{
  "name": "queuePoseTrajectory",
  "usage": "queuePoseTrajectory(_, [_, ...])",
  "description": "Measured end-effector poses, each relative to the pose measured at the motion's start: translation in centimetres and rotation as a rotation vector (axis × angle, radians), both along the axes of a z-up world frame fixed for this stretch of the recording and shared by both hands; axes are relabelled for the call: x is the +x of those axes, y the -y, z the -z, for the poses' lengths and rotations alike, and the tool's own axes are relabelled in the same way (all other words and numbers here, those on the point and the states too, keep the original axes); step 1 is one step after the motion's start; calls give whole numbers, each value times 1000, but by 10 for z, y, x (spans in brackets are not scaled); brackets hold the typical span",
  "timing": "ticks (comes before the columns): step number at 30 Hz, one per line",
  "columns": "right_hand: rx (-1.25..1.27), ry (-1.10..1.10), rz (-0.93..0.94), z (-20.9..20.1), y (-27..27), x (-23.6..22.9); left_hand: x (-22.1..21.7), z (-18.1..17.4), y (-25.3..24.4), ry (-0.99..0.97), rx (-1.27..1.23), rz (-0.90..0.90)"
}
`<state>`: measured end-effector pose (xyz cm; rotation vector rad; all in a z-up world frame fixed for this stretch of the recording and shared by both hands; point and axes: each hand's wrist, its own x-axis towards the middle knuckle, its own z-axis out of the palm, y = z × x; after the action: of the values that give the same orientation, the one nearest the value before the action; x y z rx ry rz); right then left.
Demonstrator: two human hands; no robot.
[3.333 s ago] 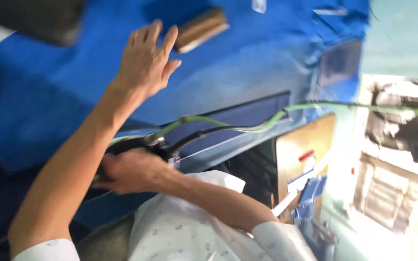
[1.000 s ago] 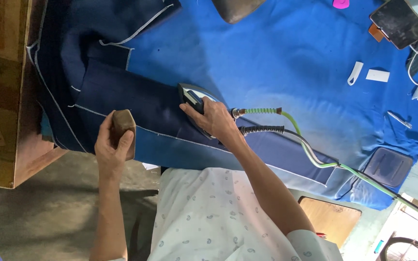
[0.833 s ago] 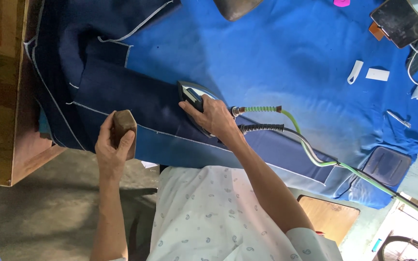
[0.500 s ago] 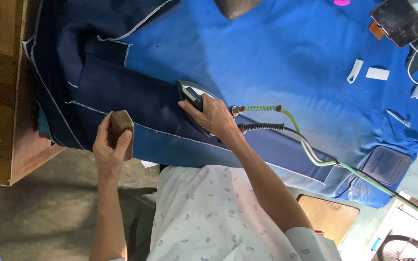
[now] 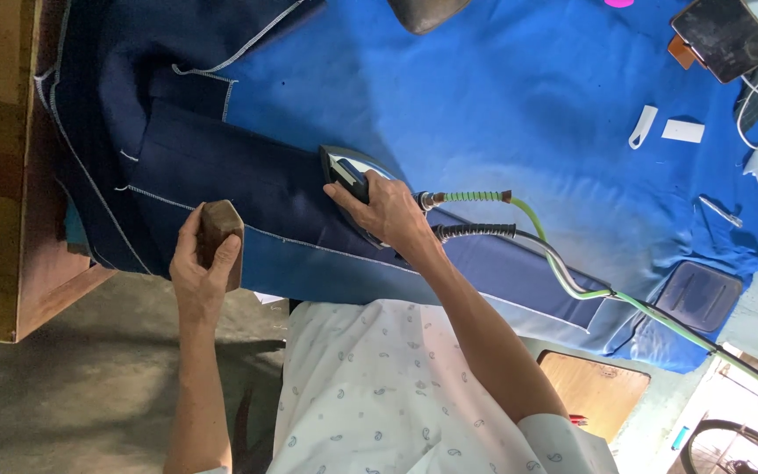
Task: The person irons a dark blue garment on a blue-covered table using a steam iron and a wooden pressing block. They repeatedly smooth the fabric, use a white cloth as a pressing aid, and reposition the garment to iron different sections.
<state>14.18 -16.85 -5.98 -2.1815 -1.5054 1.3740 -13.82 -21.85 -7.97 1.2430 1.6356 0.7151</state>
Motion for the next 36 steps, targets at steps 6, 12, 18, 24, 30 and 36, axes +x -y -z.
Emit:
queuePoseTrajectory(6, [-15,-11,10,-3,-1,1,1,1,-1,22,6,-3])
queuePoseTrajectory(12, [-7,-25,11,-1,0,2,-1,6,-2,9,13,9])
queuePoseTrajectory(18, [-19,-26,11,-3,2,4,1,0,-4,-22,-4,-3])
queuePoseTrajectory(24, [-108,-21,-30,-12,33,21,-1,1,-10,-31,-53,-22])
queuePoseTrajectory(30, [-21,64,-107,26,82,35,-2,1,-28,-46,-52,0])
queuePoseTrajectory(36, [137,59,-147,21,32,9,4,2,-46,-42,-25,30])
